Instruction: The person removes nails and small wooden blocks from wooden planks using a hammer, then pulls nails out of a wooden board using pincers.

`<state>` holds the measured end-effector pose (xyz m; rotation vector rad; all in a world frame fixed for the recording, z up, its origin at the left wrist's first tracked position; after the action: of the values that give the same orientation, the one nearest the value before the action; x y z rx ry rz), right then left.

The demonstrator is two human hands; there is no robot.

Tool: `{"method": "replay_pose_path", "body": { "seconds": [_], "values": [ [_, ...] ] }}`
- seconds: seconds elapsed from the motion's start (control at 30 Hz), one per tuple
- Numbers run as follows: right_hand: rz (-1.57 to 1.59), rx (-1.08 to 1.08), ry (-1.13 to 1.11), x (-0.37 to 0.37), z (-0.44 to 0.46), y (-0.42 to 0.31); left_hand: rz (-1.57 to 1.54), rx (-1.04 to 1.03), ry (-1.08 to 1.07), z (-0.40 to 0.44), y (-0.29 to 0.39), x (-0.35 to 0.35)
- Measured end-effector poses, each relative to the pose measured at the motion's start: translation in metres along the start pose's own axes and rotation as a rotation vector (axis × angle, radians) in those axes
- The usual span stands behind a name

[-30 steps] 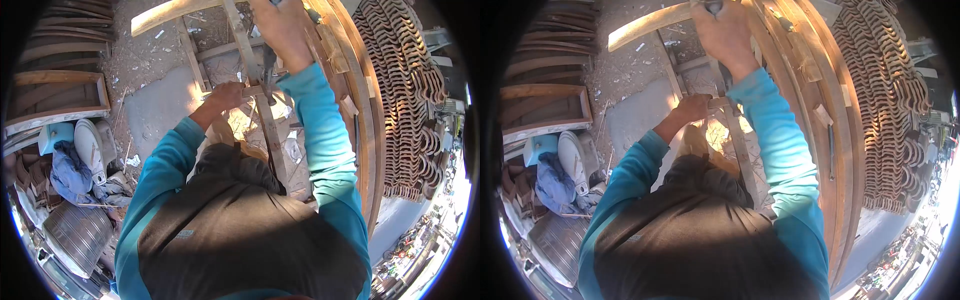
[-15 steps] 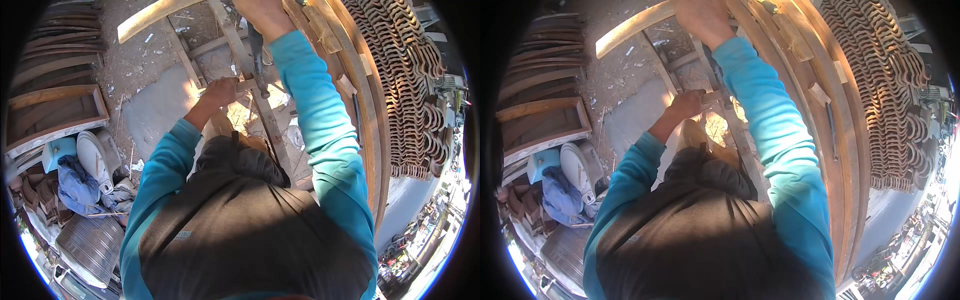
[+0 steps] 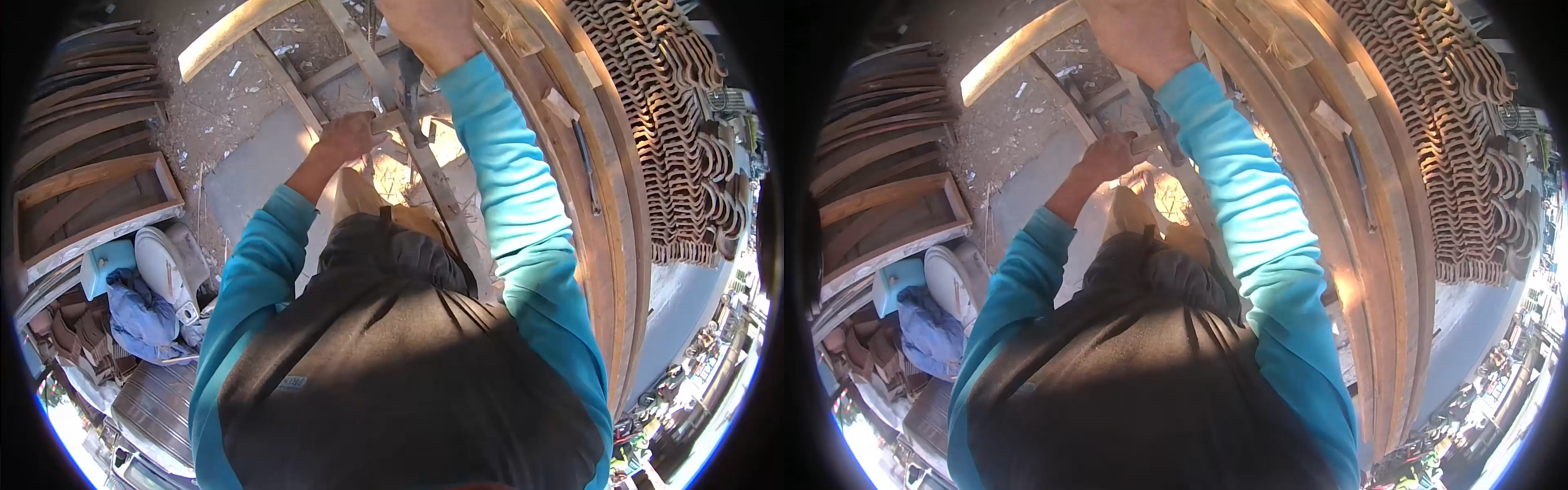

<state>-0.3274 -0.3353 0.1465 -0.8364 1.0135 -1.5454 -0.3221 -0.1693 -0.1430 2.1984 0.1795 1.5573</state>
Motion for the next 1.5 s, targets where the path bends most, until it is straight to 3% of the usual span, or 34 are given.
{"method": "replay_pose_path", "body": {
  "seconds": [0.1,0.17,0.2,0.27,0.33,0.37,0.4,0.5,0.57,0.6,0.63,0.7,0.77,0.87,0.93,0.97,1.07,1.13,1.17,1.2,1.27,1.3,1.4,1.43,1.5],
  "values": [
    [0.218,0.187,0.012,0.023,-0.038,-0.018,0.055,0.043,0.081,0.010,-0.002,0.030],
    [0.133,0.174,-0.064,0.017,-0.073,-0.032,0.087,0.050,-0.135,-0.021,0.010,0.003],
    [0.009,0.263,-0.133,-0.003,-0.060,-0.051,0.000,0.037,-0.117,-0.025,0.008,0.007],
    [0.064,0.303,-0.105,-0.008,-0.046,-0.048,0.001,0.028,-0.026,-0.011,0.006,0.004],
    [0.282,0.081,-0.098,-0.008,-0.022,-0.028,0.019,0.025,-0.122,-0.015,0.007,-0.006],
    [0.171,0.147,-0.055,-0.005,-0.006,-0.027,0.003,0.045,-0.079,-0.017,0.007,-0.004],
    [0.291,0.056,-0.018,-0.012,0.009,-0.022,-0.003,0.051,-0.042,-0.018,0.007,0.000],
    [0.171,0.002,0.013,-0.027,0.046,-0.010,-0.012,0.037,-0.003,-0.038,0.010,-0.004],
    [0.131,-0.205,-0.083,-0.046,0.053,0.007,-0.016,0.034,0.037,-0.046,0.011,-0.009],
    [0.129,-0.210,-0.096,-0.039,0.045,0.019,-0.025,0.045,0.038,-0.044,0.008,-0.012],
    [-0.113,0.289,-0.077,-0.020,0.029,-0.009,-0.016,0.034,0.041,-0.043,0.008,-0.016],
    [-0.315,0.808,-0.081,-0.021,-0.014,-0.050,-0.044,0.064,0.045,-0.047,0.012,-0.012],
    [0.218,0.082,-0.047,-0.003,-0.003,-0.015,-0.023,0.089,0.072,-0.050,0.007,-0.016],
    [0.160,-0.036,-0.222,-0.036,0.013,-0.011,0.008,0.030,0.085,-0.037,0.002,-0.016],
    [-0.062,0.293,-0.097,-0.055,0.035,-0.027,0.077,0.077,0.026,-0.045,0.008,-0.018],
    [-0.186,0.169,-0.260,-0.034,0.035,-0.015,0.069,0.072,0.000,-0.044,0.014,-0.013],
    [-0.156,0.252,-0.064,0.034,-0.005,-0.030,0.155,-0.080,0.054,-0.034,0.003,-0.031],
    [0.005,0.321,-0.044,0.023,-0.020,-0.046,0.222,-0.074,0.127,-0.026,0.000,-0.027],
    [0.094,0.321,-0.071,0.015,-0.020,-0.050,0.116,0.003,0.051,-0.029,0.014,-0.028],
    [0.154,0.154,-0.067,0.018,-0.033,-0.039,0.030,0.048,-0.092,-0.055,0.019,-0.038],
    [0.121,0.280,-0.120,0.002,-0.031,-0.052,-0.066,0.099,0.027,-0.061,0.025,-0.017],
    [0.126,0.291,-0.117,-0.004,-0.023,-0.051,-0.036,0.098,-0.074,-0.053,0.020,-0.034],
    [-0.168,0.183,-0.238,-0.025,0.019,-0.030,-0.003,0.085,-0.047,-0.051,0.019,-0.029],
    [-0.175,0.173,-0.195,-0.011,0.019,-0.026,0.069,0.015,0.015,-0.048,0.020,-0.030],
    [-0.071,0.242,-0.041,0.030,-0.015,-0.035,0.048,-0.007,-0.056,-0.057,0.029,-0.028]
  ]
}}
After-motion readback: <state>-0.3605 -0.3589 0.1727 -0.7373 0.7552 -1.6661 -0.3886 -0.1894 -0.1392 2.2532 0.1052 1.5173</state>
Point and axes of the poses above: each hand's wrist, its own z-axis towards the middle knuckle, its own x-axis out of the back of the hand, y = z × x, the point moved 10 cm from there along z, towards the middle knuckle, and after that the axes turned 7 degrees about y, right-handed, at the moved point
